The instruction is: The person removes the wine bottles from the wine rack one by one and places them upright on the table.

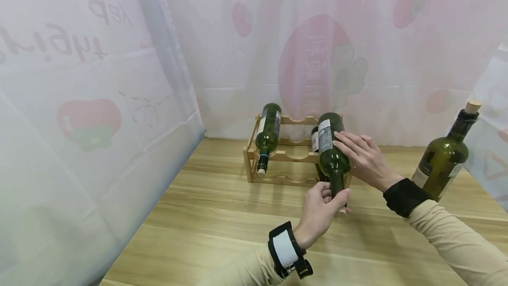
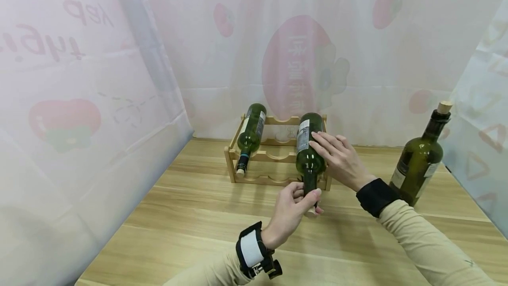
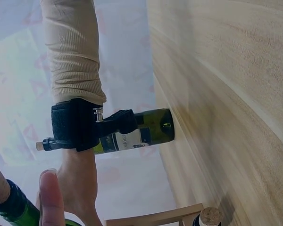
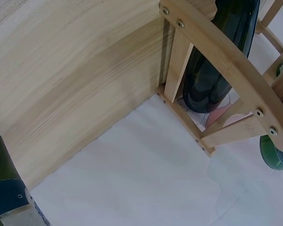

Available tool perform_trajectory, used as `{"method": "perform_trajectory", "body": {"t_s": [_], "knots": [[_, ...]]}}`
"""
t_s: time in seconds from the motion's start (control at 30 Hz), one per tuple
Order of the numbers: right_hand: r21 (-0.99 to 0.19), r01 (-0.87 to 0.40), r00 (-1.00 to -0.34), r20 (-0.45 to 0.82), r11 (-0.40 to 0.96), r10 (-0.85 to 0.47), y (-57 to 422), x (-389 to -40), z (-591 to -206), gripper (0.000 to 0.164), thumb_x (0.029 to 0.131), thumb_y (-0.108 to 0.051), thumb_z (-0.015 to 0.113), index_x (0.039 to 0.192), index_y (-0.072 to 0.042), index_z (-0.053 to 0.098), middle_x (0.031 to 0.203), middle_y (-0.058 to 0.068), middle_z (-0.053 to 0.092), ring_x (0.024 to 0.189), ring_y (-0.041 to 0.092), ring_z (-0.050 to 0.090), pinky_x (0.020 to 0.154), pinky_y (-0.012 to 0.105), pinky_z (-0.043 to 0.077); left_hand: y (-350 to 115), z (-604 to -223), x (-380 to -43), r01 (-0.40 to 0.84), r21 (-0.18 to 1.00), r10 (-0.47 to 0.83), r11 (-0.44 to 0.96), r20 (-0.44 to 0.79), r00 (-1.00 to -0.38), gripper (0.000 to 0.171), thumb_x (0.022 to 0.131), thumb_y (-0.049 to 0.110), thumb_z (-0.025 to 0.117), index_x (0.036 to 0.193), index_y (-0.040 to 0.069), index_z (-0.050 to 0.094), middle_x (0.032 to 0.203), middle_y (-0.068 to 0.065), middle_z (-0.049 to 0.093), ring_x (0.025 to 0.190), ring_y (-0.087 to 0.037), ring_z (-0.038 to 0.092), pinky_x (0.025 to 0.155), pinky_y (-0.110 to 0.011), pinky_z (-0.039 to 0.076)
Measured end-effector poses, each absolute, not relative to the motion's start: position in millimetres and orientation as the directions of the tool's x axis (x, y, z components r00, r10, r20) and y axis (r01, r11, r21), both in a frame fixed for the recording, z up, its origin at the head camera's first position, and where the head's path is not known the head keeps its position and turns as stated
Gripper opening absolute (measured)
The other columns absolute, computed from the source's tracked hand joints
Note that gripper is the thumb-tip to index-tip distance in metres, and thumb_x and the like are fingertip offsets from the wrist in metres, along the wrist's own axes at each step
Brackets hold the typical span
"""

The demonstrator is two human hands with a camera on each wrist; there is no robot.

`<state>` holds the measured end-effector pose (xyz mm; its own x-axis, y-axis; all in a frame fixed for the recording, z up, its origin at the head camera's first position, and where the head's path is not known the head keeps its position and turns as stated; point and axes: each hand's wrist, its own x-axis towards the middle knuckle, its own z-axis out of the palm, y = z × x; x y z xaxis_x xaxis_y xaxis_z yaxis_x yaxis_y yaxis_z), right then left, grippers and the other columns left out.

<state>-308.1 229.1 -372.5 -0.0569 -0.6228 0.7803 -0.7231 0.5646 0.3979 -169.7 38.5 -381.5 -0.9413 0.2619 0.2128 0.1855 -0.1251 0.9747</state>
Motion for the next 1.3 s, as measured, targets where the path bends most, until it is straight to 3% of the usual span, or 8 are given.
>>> {"method": "perform_trajectory", "body": {"t_s": [0.4, 0.63, 0.87, 1.17, 1.3], "knots": [[0.387, -0.737, -0.051, 0.786, 0.555, -0.617, 234, -305, -371, 0.063, 0.073, -0.023, 0.063, 0.131, 0.0, 0.056, 0.136, 0.02, 0.057, 0.119, 0.037, 0.055, 0.085, 0.049, 0.035, 44, -381, -168, 0.197, 0.972, 0.268, -0.128, 0.225, -0.937, 0.035, 0.092, 0.027, 0.065, 0.115, 0.002, 0.056, 0.089, -0.013, 0.071, 0.066, -0.005, 0.067, 0.059, -0.015, 0.048], [0.385, -0.743, -0.073, 0.767, 0.548, -0.638, 241, -302, -370, 0.086, 0.053, -0.011, 0.084, 0.132, 0.0, 0.055, 0.137, 0.02, 0.056, 0.121, 0.037, 0.054, 0.086, 0.049, 0.035, 45, -382, -168, 0.205, 0.971, 0.272, -0.12, 0.231, -0.934, 0.033, 0.093, 0.028, 0.065, 0.114, 0.004, 0.056, 0.089, -0.015, 0.072, 0.067, -0.006, 0.069, 0.06, -0.017, 0.049], [0.382, -0.739, -0.083, 0.765, 0.554, -0.638, 243, -301, -370, 0.097, 0.042, 0.001, 0.086, 0.134, 0.0, 0.053, 0.138, 0.02, 0.054, 0.121, 0.037, 0.053, 0.086, 0.048, 0.035, 48, -381, -167, 0.204, 0.971, 0.27, -0.125, 0.231, -0.935, 0.034, 0.092, 0.027, 0.065, 0.114, 0.003, 0.056, 0.091, -0.013, 0.072, 0.069, -0.007, 0.069, 0.06, -0.015, 0.049], [0.379, -0.743, -0.073, 0.773, 0.551, -0.63, 245, -300, -369, 0.09, 0.046, -0.003, 0.085, 0.13, 0.001, 0.056, 0.136, 0.021, 0.056, 0.12, 0.037, 0.054, 0.084, 0.048, 0.035, 51, -379, -165, 0.199, 0.972, 0.27, -0.127, 0.227, -0.936, 0.035, 0.092, 0.027, 0.066, 0.115, 0.003, 0.055, 0.088, -0.015, 0.072, 0.068, -0.003, 0.067, 0.057, -0.015, 0.045], [0.37, -0.75, -0.068, 0.781, 0.548, -0.621, 245, -301, -370, 0.081, 0.053, -0.007, 0.079, 0.13, 0.001, 0.056, 0.136, 0.021, 0.056, 0.119, 0.038, 0.054, 0.084, 0.049, 0.035, 52, -379, -165, 0.198, 0.972, 0.27, -0.128, 0.226, -0.936, 0.035, 0.092, 0.027, 0.066, 0.116, 0.003, 0.055, 0.088, -0.014, 0.072, 0.068, -0.003, 0.067, 0.059, -0.015, 0.046]]}}
